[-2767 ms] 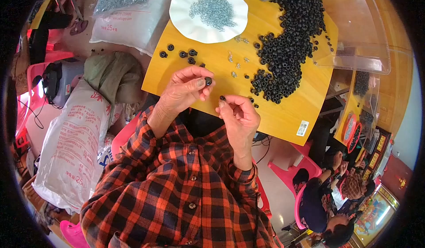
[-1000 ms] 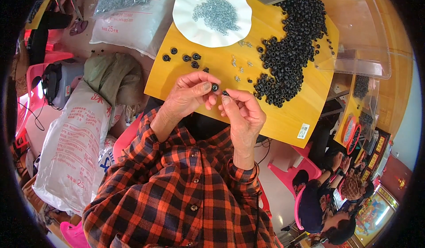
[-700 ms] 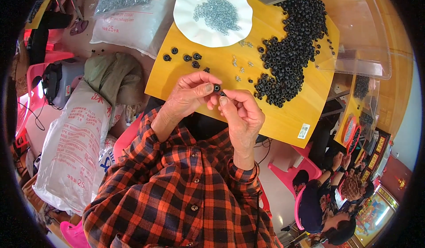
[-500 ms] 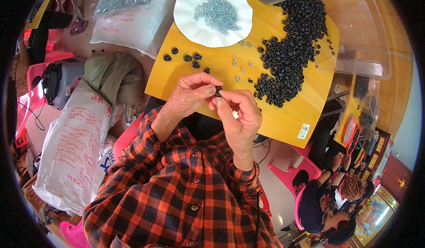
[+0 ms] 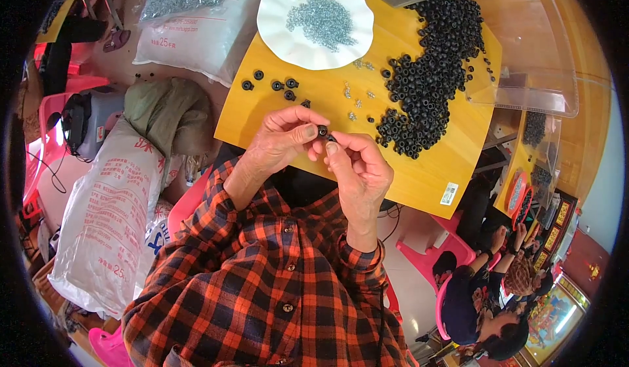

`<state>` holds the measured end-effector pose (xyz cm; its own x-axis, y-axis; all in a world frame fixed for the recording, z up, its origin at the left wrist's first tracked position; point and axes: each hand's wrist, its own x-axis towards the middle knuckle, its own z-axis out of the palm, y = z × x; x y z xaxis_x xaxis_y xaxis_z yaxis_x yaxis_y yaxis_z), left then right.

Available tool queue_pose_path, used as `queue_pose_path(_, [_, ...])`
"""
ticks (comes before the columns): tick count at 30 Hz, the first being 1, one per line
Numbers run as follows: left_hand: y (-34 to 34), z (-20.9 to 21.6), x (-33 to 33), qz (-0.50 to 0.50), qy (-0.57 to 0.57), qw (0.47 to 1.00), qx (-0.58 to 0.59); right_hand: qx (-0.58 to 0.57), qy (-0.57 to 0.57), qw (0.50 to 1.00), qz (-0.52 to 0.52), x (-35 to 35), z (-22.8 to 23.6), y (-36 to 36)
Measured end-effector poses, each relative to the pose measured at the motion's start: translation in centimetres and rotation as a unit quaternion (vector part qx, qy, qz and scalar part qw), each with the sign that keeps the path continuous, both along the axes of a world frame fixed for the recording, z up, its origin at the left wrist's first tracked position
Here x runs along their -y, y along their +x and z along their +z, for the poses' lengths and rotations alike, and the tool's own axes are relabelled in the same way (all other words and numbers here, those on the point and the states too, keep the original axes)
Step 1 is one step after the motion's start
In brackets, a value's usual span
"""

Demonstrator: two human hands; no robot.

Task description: Assembling small hardware or jewelry parts by inserting metallic pins into black beads.

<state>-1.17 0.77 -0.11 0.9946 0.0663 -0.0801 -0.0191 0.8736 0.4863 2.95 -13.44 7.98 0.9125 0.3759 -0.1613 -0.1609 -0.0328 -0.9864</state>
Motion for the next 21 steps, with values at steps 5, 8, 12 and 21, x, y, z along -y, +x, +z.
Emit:
queue_pose_path(5, [-0.07, -0.07, 0.01, 0.001, -0.004, 1.000, 0.002, 0.001, -0.011, 1.000, -0.007, -0.48, 0.23, -0.21])
queue_pose_path(8, [-0.06, -0.09, 0.03, 0.002, -0.005, 1.000, 0.000, 0.005, 0.005, 1.000, 0.008, -0.73, 0.38, -0.19])
queue_pose_path(12, [-0.05, -0.25, 0.11, 0.006, 0.018, 1.000, 0.012, 0.030, -0.018, 0.999, 0.018, -0.48, 0.10, -0.05])
queue_pose_path(21, [-0.07, -0.33, 0.06, 0.005, -0.007, 1.000, 0.012, -0.003, -0.008, 1.000, 0.010, -0.40, 0.32, -0.14])
